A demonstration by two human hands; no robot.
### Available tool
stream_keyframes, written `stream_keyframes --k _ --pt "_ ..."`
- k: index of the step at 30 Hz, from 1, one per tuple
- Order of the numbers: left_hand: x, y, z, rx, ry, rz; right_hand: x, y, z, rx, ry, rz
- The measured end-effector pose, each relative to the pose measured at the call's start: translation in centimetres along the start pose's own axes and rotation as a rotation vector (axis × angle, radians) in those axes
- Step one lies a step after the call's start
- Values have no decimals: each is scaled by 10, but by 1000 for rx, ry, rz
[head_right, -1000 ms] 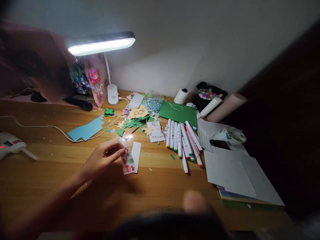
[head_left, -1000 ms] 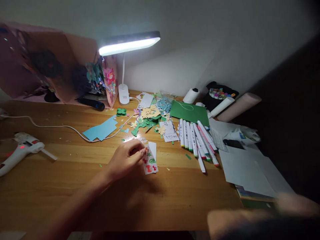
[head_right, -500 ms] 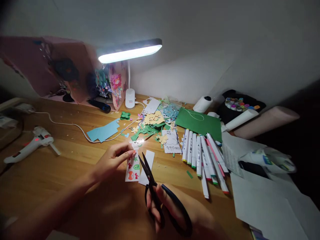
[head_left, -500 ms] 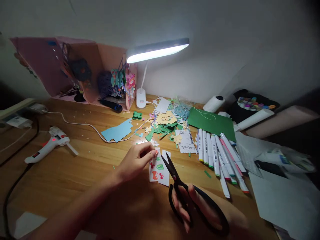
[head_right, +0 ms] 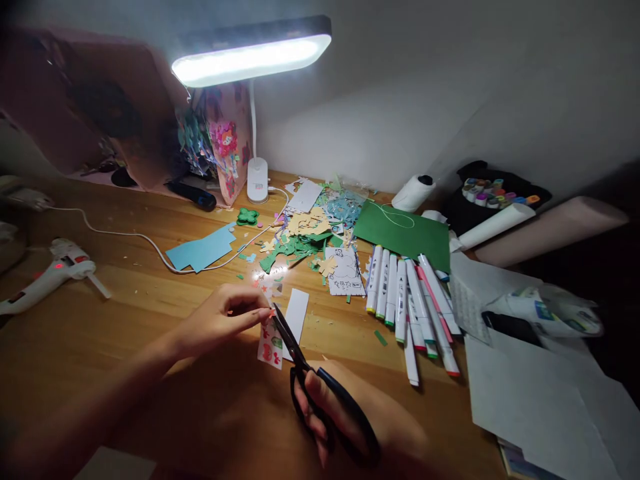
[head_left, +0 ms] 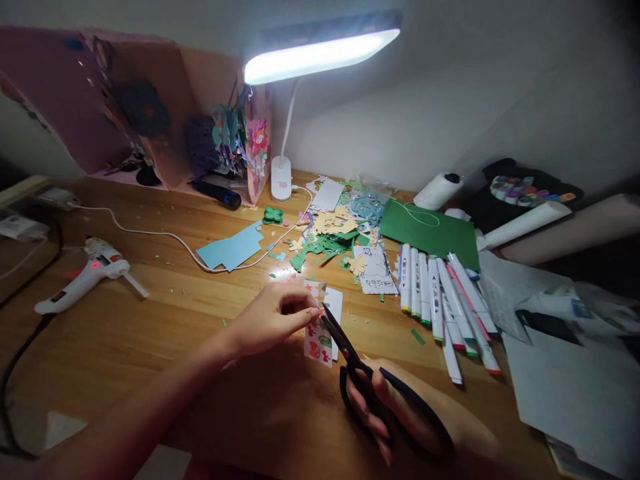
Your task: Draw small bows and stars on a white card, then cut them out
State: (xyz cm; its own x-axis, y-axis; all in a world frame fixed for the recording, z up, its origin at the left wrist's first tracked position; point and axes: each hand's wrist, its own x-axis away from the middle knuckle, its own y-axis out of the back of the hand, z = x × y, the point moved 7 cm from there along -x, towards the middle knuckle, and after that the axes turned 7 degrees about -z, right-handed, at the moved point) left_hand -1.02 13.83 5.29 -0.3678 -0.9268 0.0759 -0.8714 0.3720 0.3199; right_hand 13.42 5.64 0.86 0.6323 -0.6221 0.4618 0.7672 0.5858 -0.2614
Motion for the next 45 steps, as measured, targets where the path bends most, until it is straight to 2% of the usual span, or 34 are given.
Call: stream_keyframes --k 5,9,14,17,21,26,30,33,38,41,45 --pt "-2 -8 7 249 112 117 -1 -1 5 96 20 52" --pt "-3 -10 12 343 126 149 0 1 3 74 17 47" --pt "-4 -11 19 384 151 169 3 5 -12 -168 -92 -34" --pt "-5 -10 23 381 177 143 4 6 -24 -313 -172 -52" --pt "-5 -9 22 384 193 99 2 6 -28 -364 -132 -35" --pt "-4 -8 21 365 234 -1 -2 5 -20 -273 1 -46" --pt "-3 -7 23 324 260 -59 -3 3 -11 -130 44 -44" --pt "-4 -7 24 346 259 -54 -2 4 -10 -50 41 -54" --pt "-4 -7 22 418 266 -18 0 6 -15 -50 19 -80" --pt "-3 -7 21 415 296 -18 1 5 -24 -87 -19 -83" --pt "-4 -7 18 417 300 -7 1 9 -42 -164 -51 -163"
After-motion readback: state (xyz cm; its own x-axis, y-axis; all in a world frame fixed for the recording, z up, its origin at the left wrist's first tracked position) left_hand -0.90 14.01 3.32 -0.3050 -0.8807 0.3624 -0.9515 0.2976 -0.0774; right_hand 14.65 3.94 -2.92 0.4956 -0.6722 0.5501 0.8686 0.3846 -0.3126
